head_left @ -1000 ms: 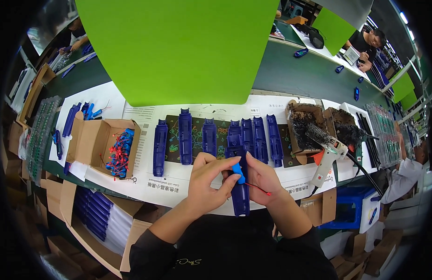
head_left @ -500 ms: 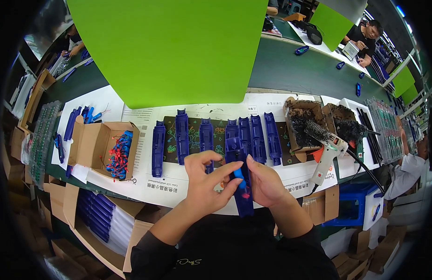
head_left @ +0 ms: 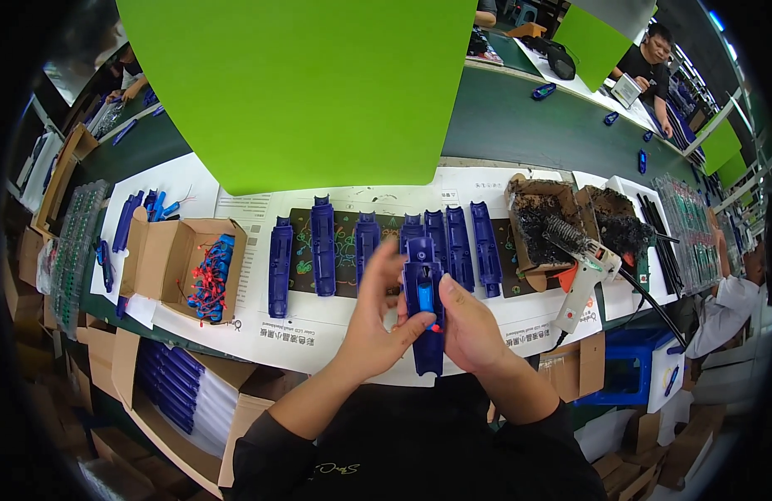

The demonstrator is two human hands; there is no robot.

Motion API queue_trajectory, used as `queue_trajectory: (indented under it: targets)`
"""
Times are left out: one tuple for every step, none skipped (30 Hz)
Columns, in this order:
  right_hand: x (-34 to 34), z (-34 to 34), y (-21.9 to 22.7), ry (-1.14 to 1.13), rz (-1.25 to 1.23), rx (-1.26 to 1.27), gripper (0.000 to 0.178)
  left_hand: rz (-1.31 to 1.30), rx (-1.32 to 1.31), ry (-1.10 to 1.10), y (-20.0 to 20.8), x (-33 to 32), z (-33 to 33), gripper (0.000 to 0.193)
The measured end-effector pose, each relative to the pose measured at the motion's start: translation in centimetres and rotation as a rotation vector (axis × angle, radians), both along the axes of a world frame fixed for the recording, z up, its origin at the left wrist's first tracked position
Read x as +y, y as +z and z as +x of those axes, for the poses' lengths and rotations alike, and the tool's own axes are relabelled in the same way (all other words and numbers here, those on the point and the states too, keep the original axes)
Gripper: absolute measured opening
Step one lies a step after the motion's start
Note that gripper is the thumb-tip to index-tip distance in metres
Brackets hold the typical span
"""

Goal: The person applies glue to blue plastic housings, electronic components, and wires with a hot glue gun, then assembles the electronic parts at a factory workstation.

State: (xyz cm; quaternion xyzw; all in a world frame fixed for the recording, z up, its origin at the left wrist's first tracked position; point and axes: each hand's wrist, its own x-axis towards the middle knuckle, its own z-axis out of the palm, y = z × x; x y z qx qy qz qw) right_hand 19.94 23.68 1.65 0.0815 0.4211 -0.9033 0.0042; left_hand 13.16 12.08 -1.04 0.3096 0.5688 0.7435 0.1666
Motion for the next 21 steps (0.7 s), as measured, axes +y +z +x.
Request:
queue_trajectory:
  targets:
    - [0.0,0.2,-0.3,0.000,0.005,-0.001,0.041,-0.043,-0.168,-0.138,0.3,-0.4,0.2,0.074]
    - [-0.2,0.6,-0.6,-0.003,0.077,0.008,0.042,-0.036,-0.167,-0.135,0.3,-0.5,0.0,0.074]
    - [-0.2,0.8,-0.8,-0.004,0.150,0.016,0.045,-0.101,-0.141,-0.195,0.3,-0.5,-0.3,0.073]
    - [-0.2,0.8,-0.7,0.000,0.157,0.018,0.045,-0.167,-0.116,-0.253,0.3,-0.5,-0.6,0.072]
    - [-0.1,0.6,-0.7,-0.007,0.132,-0.002,0.045,-0.160,-0.112,-0.247,0.3,-0.3,-0.8,0.072]
    - [0.1,0.4,-0.6,-0.012,0.106,-0.021,0.045,-0.196,-0.098,-0.210,0.4,0.1,-1.0,0.071]
    - [0.9,-0.7,-0.7,-0.030,0.085,-0.032,0.046,-0.234,-0.086,-0.169,0.5,0.5,-1.2,0.070]
    - [1.2,-1.7,0.2,-0.069,0.024,-0.119,0.044,-0.279,-0.073,-0.116,0.5,0.4,-1.8,0.069]
    - [2.6,-3.1,0.7,-0.121,0.040,-0.207,0.046,-0.258,-0.018,-0.024,1.1,0.4,-2.8,0.068]
    - [5.1,-4.7,1.8,-0.119,0.094,-0.158,0.047,-0.130,-0.004,0.067,0.9,0.2,-3.5,0.062]
    - [8.6,-7.2,1.6,-0.297,0.185,-0.085,0.046,-0.062,-0.074,0.074,1.3,-0.5,-4.4,0.056]
    - [13.3,-9.9,2.0,-0.430,0.199,-0.119,0.044,0.007,-0.140,0.080,2.0,-1.9,-5.6,0.049]
    - [18.1,-12.7,1.7,-0.500,0.210,-0.105,0.041,-0.088,0.075,0.156,1.2,-3.5,-6.8,0.037]
    - [22.7,-15.0,1.6,-0.508,0.210,-0.136,0.038,-0.103,0.041,0.209,0.7,-4.8,-7.7,0.033]
    - [27.5,-16.9,0.7,-0.551,0.246,-0.205,0.032,-0.073,-0.046,0.247,0.5,-6.1,-8.4,0.031]
    - [30.0,-19.5,-0.6,-0.639,0.267,-0.253,0.029,-0.190,0.072,0.362,0.0,-7.7,-9.1,0.029]
    - [32.0,-21.9,-2.2,-0.730,0.292,-0.293,0.027,-0.310,0.087,0.403,0.1,-9.0,-9.6,0.029]
    - [33.1,-23.8,-5.0,-0.704,0.286,-0.288,0.027,-0.441,0.093,0.452,0.3,-10.4,-9.2,0.029]
    - [34.3,-25.9,-7.5,-0.740,0.311,-0.280,0.023,-0.443,0.091,0.479,0.4,-11.3,-8.7,0.029]
    - [35.5,-27.9,-8.8,-0.787,0.336,-0.261,0.020,-0.590,0.181,0.529,0.5,-11.9,-8.6,0.032]
    - [37.1,-29.4,-9.6,-0.774,0.336,-0.245,0.020,-0.739,0.268,0.573,0.7,-12.0,-8.7,0.034]
